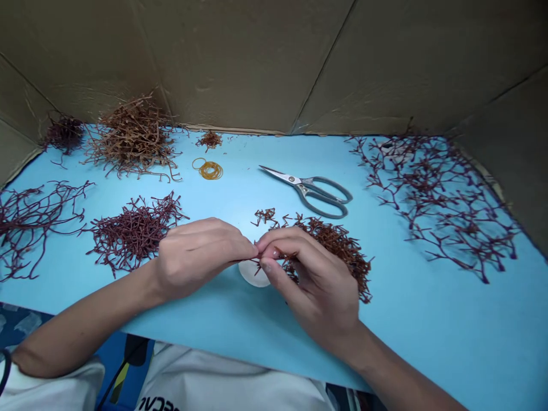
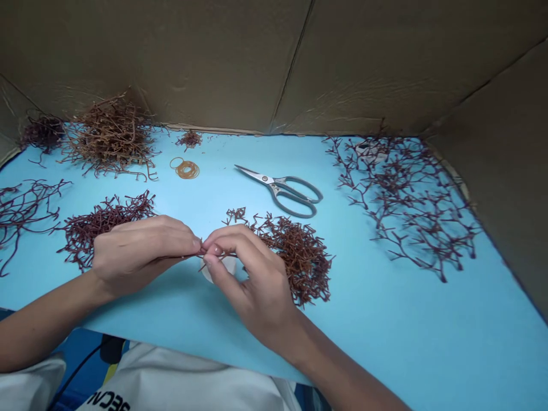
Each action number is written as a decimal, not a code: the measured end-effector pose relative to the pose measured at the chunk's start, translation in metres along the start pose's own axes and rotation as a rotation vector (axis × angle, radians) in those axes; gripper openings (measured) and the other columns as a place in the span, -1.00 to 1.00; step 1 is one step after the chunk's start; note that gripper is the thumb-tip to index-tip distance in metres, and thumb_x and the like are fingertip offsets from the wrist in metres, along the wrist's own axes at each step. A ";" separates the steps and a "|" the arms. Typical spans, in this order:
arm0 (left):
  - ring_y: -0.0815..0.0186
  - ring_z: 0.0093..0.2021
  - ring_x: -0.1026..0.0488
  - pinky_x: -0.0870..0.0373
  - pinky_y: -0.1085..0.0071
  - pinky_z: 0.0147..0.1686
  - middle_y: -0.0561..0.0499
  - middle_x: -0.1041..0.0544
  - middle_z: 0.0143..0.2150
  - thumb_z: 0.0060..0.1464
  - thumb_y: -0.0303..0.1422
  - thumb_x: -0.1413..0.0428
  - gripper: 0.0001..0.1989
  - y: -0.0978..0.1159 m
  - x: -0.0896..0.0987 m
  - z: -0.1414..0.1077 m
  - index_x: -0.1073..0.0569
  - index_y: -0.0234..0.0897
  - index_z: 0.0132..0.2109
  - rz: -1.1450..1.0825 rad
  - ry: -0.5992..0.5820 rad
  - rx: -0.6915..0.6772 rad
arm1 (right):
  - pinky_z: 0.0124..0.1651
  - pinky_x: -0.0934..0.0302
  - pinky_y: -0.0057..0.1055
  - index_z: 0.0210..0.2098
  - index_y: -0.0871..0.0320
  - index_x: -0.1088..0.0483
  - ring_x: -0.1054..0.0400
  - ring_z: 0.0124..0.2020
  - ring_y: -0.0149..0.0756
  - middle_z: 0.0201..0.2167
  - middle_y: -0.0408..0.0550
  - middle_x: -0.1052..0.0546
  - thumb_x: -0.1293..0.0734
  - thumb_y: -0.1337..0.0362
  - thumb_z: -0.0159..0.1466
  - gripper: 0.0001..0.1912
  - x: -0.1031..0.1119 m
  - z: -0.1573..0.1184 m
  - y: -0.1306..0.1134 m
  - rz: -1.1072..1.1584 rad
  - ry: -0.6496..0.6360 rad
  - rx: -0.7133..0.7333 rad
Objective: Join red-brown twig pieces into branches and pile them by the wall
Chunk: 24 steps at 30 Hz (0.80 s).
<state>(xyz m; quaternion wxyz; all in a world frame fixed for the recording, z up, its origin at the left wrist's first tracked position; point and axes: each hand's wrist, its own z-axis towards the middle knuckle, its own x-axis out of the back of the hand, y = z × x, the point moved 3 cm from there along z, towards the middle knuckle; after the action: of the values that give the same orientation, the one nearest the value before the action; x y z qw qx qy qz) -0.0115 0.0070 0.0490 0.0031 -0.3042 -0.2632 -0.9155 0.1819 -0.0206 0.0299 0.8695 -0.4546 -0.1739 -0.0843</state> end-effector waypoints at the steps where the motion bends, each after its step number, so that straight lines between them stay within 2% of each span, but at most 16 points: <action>1: 0.30 -0.15 -0.70 -0.68 0.37 -0.05 -0.11 -0.74 -0.19 0.37 -0.56 -0.19 -0.88 0.001 0.001 0.000 -0.61 -0.33 -0.07 0.013 -0.005 0.003 | -0.09 -0.46 -0.45 -0.18 0.09 -0.44 -0.55 -0.17 -0.37 -0.20 -0.09 -0.62 -0.39 0.45 0.42 -0.88 0.000 0.000 -0.001 -0.008 -0.001 0.002; 13: 0.31 -0.14 -0.71 -0.66 0.42 -0.04 -0.10 -0.74 -0.18 0.38 -0.53 -0.18 -0.89 0.001 -0.002 0.000 -0.62 -0.33 -0.07 0.049 -0.036 0.010 | -0.05 -0.46 -0.43 -0.15 0.10 -0.44 -0.54 -0.12 -0.36 -0.19 -0.08 -0.61 -0.40 0.44 0.43 -0.88 -0.003 -0.003 0.003 -0.023 0.000 0.023; 16: 0.34 -0.22 -0.70 -0.64 0.47 -0.12 -0.06 -0.74 -0.22 0.34 -0.50 -0.25 -0.92 -0.002 -0.003 0.001 -0.62 -0.32 -0.05 0.058 0.026 -0.011 | -0.07 -0.47 -0.40 -0.16 0.09 -0.46 -0.55 -0.15 -0.34 -0.19 -0.07 -0.62 -0.40 0.44 0.43 -0.89 -0.002 -0.001 0.003 -0.021 0.010 0.014; 18: 0.35 -0.26 -0.68 -0.63 0.49 -0.17 -0.05 -0.74 -0.21 0.27 -0.46 -0.33 -0.81 -0.007 -0.003 0.002 -0.61 -0.32 0.02 0.044 0.078 0.000 | -0.08 -0.48 -0.37 -0.16 0.08 -0.47 -0.56 -0.17 -0.32 -0.20 -0.07 -0.62 -0.41 0.44 0.42 -0.88 0.000 0.000 0.002 -0.018 0.024 0.012; 21: 0.36 -0.23 -0.66 -0.64 0.51 -0.21 -0.09 -0.72 -0.10 0.23 -0.44 -0.36 -0.62 -0.018 -0.002 0.003 -0.58 -0.29 0.18 -0.067 0.056 0.147 | -0.10 -0.49 -0.31 -0.18 0.07 -0.47 -0.57 -0.18 -0.27 -0.21 -0.06 -0.63 -0.42 0.43 0.42 -0.88 0.003 0.003 0.002 -0.022 0.044 0.007; 24: 0.34 -0.21 -0.63 -0.61 0.55 -0.35 -0.10 -0.69 -0.11 0.28 -0.43 -0.29 -0.74 -0.029 0.002 0.003 -0.63 -0.25 0.10 -0.232 0.056 0.378 | -0.10 -0.50 -0.27 -0.19 0.06 -0.47 -0.57 -0.17 -0.24 -0.20 -0.05 -0.64 -0.41 0.43 0.42 -0.88 0.006 0.004 0.002 -0.035 0.061 0.001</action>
<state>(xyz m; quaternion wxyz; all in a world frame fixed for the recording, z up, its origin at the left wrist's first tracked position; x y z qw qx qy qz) -0.0161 0.0336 0.0381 -0.0380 -0.2404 -0.4633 -0.8521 0.1872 -0.0161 0.0323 0.8731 -0.4481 -0.1554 -0.1129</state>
